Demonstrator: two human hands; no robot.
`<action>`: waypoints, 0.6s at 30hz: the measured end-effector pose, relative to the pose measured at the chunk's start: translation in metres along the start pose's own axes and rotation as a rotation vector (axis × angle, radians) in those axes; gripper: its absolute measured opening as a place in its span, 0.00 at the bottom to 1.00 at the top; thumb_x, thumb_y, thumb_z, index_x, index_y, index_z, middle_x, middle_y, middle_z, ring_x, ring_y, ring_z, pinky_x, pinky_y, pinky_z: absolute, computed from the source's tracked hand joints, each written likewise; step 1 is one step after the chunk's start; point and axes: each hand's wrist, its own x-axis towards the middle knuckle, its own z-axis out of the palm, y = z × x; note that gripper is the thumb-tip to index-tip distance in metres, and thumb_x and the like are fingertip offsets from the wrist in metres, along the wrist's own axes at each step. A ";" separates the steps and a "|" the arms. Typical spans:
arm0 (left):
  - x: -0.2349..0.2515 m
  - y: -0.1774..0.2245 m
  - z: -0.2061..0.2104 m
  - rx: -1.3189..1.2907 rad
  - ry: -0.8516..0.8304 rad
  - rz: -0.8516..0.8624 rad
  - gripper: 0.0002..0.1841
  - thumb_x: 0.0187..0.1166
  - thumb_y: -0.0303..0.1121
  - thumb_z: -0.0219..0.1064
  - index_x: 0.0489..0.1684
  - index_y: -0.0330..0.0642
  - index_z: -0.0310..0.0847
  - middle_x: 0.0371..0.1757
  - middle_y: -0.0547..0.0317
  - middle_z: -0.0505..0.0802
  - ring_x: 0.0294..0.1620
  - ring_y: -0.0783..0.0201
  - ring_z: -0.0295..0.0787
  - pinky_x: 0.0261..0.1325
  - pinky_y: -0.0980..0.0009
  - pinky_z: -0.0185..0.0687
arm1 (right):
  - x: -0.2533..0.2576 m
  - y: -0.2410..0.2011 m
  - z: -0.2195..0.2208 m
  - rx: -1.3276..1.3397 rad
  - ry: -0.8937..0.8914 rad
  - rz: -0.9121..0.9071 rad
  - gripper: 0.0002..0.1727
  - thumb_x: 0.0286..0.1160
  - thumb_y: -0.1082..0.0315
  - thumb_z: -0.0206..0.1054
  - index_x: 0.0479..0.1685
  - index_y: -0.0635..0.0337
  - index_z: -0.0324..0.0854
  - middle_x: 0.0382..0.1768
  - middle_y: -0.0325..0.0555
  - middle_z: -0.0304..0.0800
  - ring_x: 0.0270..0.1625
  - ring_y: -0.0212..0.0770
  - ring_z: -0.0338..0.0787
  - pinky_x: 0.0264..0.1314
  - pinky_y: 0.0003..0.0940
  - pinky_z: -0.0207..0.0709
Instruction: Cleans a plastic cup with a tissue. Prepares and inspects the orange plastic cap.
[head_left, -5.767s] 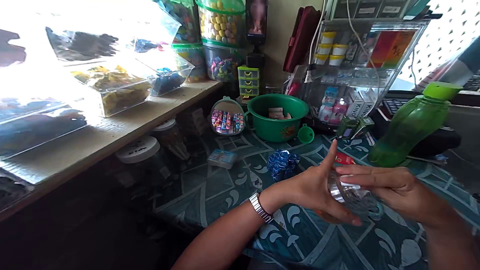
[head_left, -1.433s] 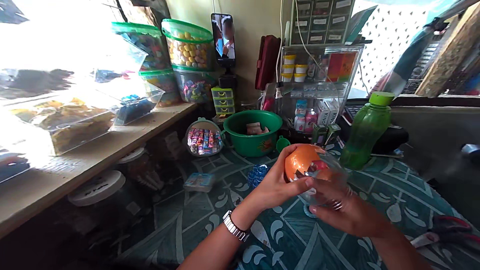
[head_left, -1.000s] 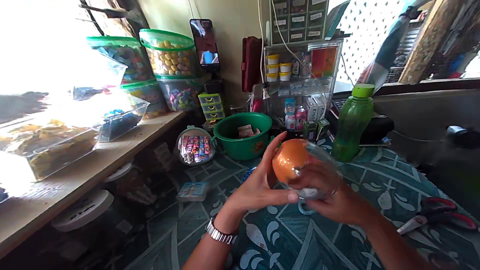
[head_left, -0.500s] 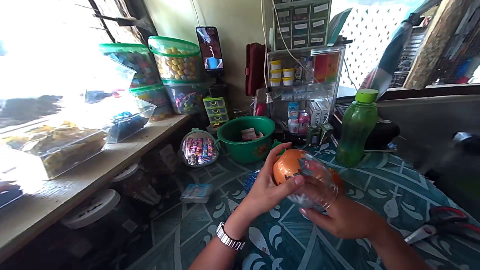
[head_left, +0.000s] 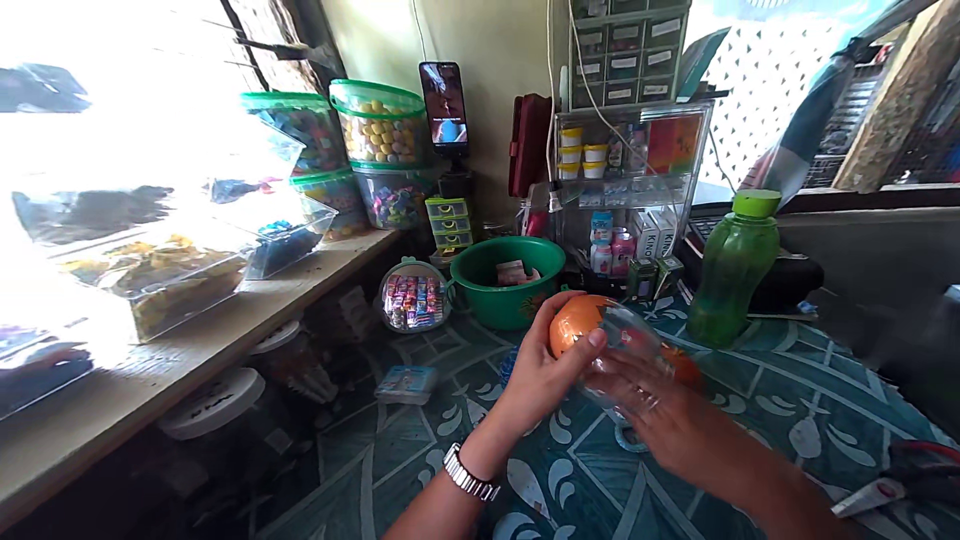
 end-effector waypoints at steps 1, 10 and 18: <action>0.000 0.000 0.000 0.002 0.000 0.002 0.34 0.78 0.48 0.67 0.76 0.33 0.66 0.56 0.56 0.89 0.55 0.73 0.89 0.60 0.74 0.87 | 0.000 -0.001 -0.001 0.026 -0.010 0.007 0.21 0.77 0.74 0.58 0.67 0.59 0.84 0.69 0.49 0.88 0.78 0.45 0.81 0.83 0.33 0.69; -0.002 -0.008 -0.002 -0.168 -0.044 0.167 0.42 0.73 0.62 0.69 0.80 0.42 0.64 0.59 0.67 0.90 0.57 0.74 0.89 0.63 0.73 0.86 | 0.001 0.008 -0.024 1.335 -0.038 0.157 0.22 0.87 0.57 0.62 0.77 0.46 0.80 0.72 0.29 0.85 0.73 0.26 0.82 0.77 0.28 0.76; -0.002 -0.008 0.000 -0.099 -0.032 0.178 0.43 0.76 0.55 0.70 0.83 0.37 0.55 0.62 0.62 0.87 0.59 0.74 0.88 0.64 0.73 0.86 | 0.005 -0.009 -0.006 0.533 0.382 0.296 0.12 0.81 0.66 0.67 0.55 0.60 0.90 0.50 0.34 0.95 0.49 0.15 0.89 0.54 0.11 0.82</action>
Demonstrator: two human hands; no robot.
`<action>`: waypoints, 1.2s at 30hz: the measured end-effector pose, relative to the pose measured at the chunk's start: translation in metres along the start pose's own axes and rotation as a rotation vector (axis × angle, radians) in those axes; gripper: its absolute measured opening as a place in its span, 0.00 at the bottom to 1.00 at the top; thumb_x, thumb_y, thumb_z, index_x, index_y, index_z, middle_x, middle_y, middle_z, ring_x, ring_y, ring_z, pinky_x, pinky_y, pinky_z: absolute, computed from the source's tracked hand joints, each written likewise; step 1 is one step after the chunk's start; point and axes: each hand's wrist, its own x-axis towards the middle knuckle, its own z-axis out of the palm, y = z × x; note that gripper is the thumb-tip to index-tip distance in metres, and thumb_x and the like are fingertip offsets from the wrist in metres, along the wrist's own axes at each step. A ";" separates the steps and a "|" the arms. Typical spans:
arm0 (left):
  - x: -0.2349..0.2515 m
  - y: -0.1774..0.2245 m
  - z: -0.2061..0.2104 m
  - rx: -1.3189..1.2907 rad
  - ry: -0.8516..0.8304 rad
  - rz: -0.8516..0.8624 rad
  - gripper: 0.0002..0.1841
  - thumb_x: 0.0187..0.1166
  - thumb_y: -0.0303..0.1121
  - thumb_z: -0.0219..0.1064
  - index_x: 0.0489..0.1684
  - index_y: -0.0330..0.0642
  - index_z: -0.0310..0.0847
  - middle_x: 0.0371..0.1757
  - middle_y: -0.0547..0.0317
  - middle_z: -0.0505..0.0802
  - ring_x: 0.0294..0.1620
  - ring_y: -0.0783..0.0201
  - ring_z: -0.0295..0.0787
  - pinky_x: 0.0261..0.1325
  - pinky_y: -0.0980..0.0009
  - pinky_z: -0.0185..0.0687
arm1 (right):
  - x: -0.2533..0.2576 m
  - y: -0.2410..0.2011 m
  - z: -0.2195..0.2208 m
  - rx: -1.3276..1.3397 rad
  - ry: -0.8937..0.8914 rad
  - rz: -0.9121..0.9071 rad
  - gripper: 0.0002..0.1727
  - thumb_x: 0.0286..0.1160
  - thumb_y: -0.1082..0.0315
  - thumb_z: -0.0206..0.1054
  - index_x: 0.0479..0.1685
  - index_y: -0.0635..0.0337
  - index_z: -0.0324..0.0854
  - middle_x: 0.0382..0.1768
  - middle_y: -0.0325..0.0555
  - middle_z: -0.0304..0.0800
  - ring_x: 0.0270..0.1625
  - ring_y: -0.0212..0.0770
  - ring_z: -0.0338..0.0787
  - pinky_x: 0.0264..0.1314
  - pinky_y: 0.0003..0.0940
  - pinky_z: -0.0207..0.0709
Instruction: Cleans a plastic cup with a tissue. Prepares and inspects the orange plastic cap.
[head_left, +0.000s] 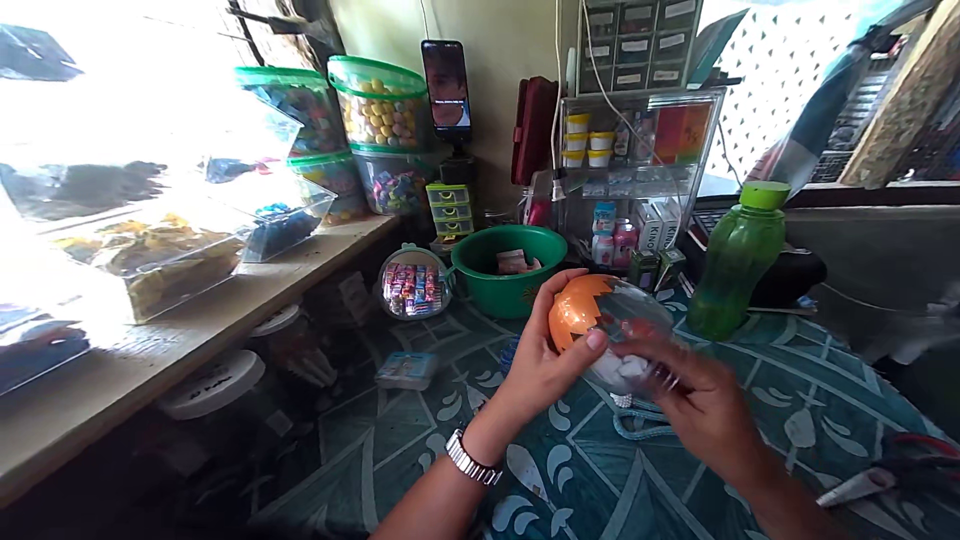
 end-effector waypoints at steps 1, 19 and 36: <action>-0.001 0.000 0.001 0.007 -0.015 0.018 0.44 0.76 0.55 0.70 0.83 0.36 0.54 0.62 0.61 0.87 0.59 0.74 0.88 0.65 0.73 0.86 | -0.001 0.000 0.002 0.038 0.054 0.024 0.12 0.79 0.66 0.69 0.55 0.58 0.91 0.49 0.31 0.96 0.49 0.15 0.90 0.54 0.12 0.84; 0.000 -0.006 -0.010 -0.063 -0.259 0.021 0.49 0.73 0.59 0.72 0.90 0.49 0.48 0.76 0.69 0.79 0.70 0.76 0.81 0.73 0.73 0.80 | 0.004 0.002 -0.012 1.056 -0.386 0.200 0.23 0.89 0.69 0.55 0.80 0.55 0.78 0.81 0.40 0.78 0.84 0.39 0.73 0.90 0.37 0.63; -0.003 -0.004 0.006 -0.141 -0.170 -0.061 0.51 0.70 0.54 0.77 0.87 0.38 0.48 0.68 0.61 0.83 0.64 0.75 0.85 0.69 0.73 0.84 | -0.003 0.004 0.004 0.946 -0.411 0.071 0.58 0.67 0.75 0.65 0.95 0.64 0.24 0.95 0.45 0.45 0.93 0.40 0.53 0.95 0.38 0.50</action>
